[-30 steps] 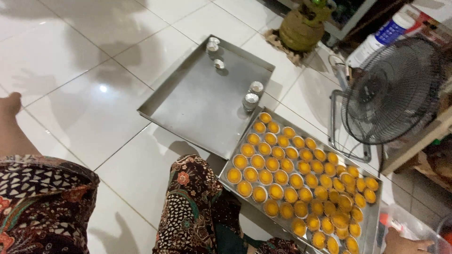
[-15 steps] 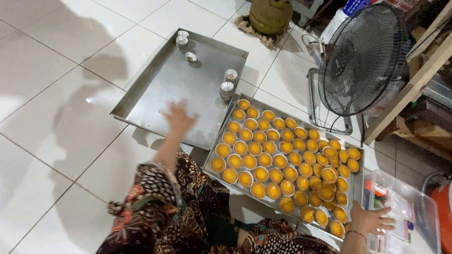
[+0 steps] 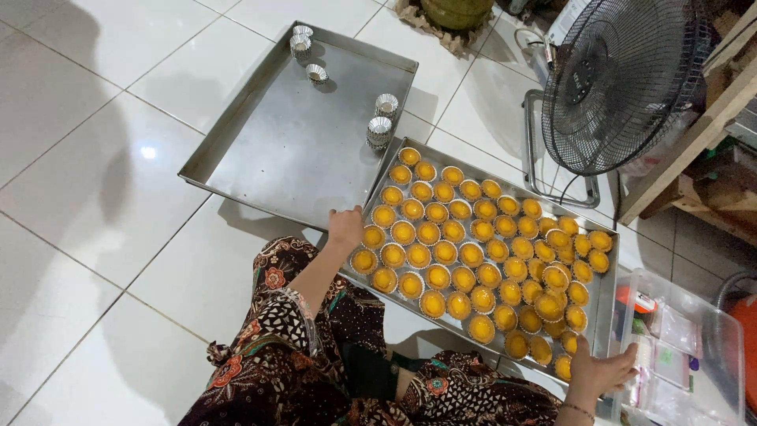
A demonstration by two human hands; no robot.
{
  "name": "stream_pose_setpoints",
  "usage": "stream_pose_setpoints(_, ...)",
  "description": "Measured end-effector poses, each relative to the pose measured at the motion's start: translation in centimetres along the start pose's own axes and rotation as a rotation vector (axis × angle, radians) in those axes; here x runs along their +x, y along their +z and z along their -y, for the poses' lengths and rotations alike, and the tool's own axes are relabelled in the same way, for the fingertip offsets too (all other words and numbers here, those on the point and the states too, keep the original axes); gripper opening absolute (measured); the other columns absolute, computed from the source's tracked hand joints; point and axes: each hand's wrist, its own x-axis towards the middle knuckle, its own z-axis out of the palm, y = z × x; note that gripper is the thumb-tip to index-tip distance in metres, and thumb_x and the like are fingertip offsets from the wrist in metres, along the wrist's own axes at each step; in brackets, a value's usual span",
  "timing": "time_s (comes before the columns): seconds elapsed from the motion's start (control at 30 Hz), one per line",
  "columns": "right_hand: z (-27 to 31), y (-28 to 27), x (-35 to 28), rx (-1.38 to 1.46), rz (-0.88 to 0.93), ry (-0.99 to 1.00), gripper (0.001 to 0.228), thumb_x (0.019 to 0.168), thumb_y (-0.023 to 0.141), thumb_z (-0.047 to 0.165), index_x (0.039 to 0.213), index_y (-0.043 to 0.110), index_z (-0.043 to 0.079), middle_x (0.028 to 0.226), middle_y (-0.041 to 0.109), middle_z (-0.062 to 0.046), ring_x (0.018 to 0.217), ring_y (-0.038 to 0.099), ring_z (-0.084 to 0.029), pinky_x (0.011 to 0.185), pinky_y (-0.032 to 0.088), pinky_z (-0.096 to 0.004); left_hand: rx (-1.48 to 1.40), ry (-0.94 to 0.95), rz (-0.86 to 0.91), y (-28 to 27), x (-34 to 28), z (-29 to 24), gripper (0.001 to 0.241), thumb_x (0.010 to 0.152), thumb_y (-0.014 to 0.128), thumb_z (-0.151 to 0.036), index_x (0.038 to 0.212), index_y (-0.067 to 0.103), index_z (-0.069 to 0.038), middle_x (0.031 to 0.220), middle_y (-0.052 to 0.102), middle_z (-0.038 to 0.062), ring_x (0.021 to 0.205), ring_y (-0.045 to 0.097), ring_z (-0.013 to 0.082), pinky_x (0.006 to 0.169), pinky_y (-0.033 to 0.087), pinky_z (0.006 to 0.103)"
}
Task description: The person places individual yellow pastries into small clear plastic bags and then uses a stapler to seal the bags.
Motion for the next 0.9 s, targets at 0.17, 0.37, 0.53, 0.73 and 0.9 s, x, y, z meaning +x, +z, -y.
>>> stream_pose_setpoints(0.17,-3.4,0.7,-0.1,-0.013,-0.079,-0.072,0.088,0.085,0.077,0.019,0.157,0.026,0.005,0.16,0.028,-0.03,0.146,0.009,-0.051,0.108,0.008,-0.073,0.048,0.007,0.091,-1.4,-1.5,1.0,0.04,0.09,0.052,-0.007,0.129,0.055,-0.013,0.089,0.077,0.004,0.08,0.073,0.0266,0.093,0.044,0.0451)
stream_pose_setpoints(0.37,-4.5,1.0,-0.3,-0.03,-0.043,0.064,0.089,0.086,0.076,0.021,0.159,0.026,0.008,0.163,0.03,-0.02,0.15,0.012,-0.044,0.113,0.007,-0.068,0.103,0.038,0.039,-0.4,-2.8,3.8,0.041,0.092,0.048,-0.01,0.133,0.053,-0.012,0.081,0.077,0.004,0.077,0.075,0.0304,0.093,0.043,0.0483)
stream_pose_setpoints(0.53,-4.2,0.4,-1.1,0.032,-0.053,0.052,0.087,0.087,0.076,0.013,0.157,0.025,0.006,0.153,0.03,-0.032,0.143,0.017,-0.046,0.11,0.011,-0.065,0.196,0.029,0.116,-1.2,-4.1,4.6,0.055,0.092,0.053,-0.009,0.146,0.046,-0.012,0.087,0.078,0.002,0.082,0.075,0.0275,0.106,0.04,0.0519)
stream_pose_setpoints(0.73,-6.5,1.8,-0.5,-0.048,-0.089,0.144,0.089,0.086,0.079,0.03,0.157,0.03,0.008,0.151,0.037,-0.031,0.14,0.029,-0.044,0.109,0.023,-0.06,0.131,0.035,0.154,-1.7,-5.5,2.4,0.064,0.093,0.051,-0.009,0.156,0.036,-0.013,0.068,0.07,-0.005,0.069,0.07,0.0238,0.114,0.033,0.0548)
stream_pose_setpoints(0.9,-8.5,2.8,-1.3,0.055,-0.404,0.034,0.076,0.083,0.084,0.013,0.147,0.047,-0.005,0.134,0.057,-0.028,0.115,0.06,-0.042,0.092,0.048,-0.05,0.028,-0.047,0.24,-6.5,-6.3,1.7,0.047,0.101,0.036,-0.033,0.143,0.044,-0.012,0.101,0.075,0.005,0.096,0.071,0.0257,0.11,0.034,0.0552)
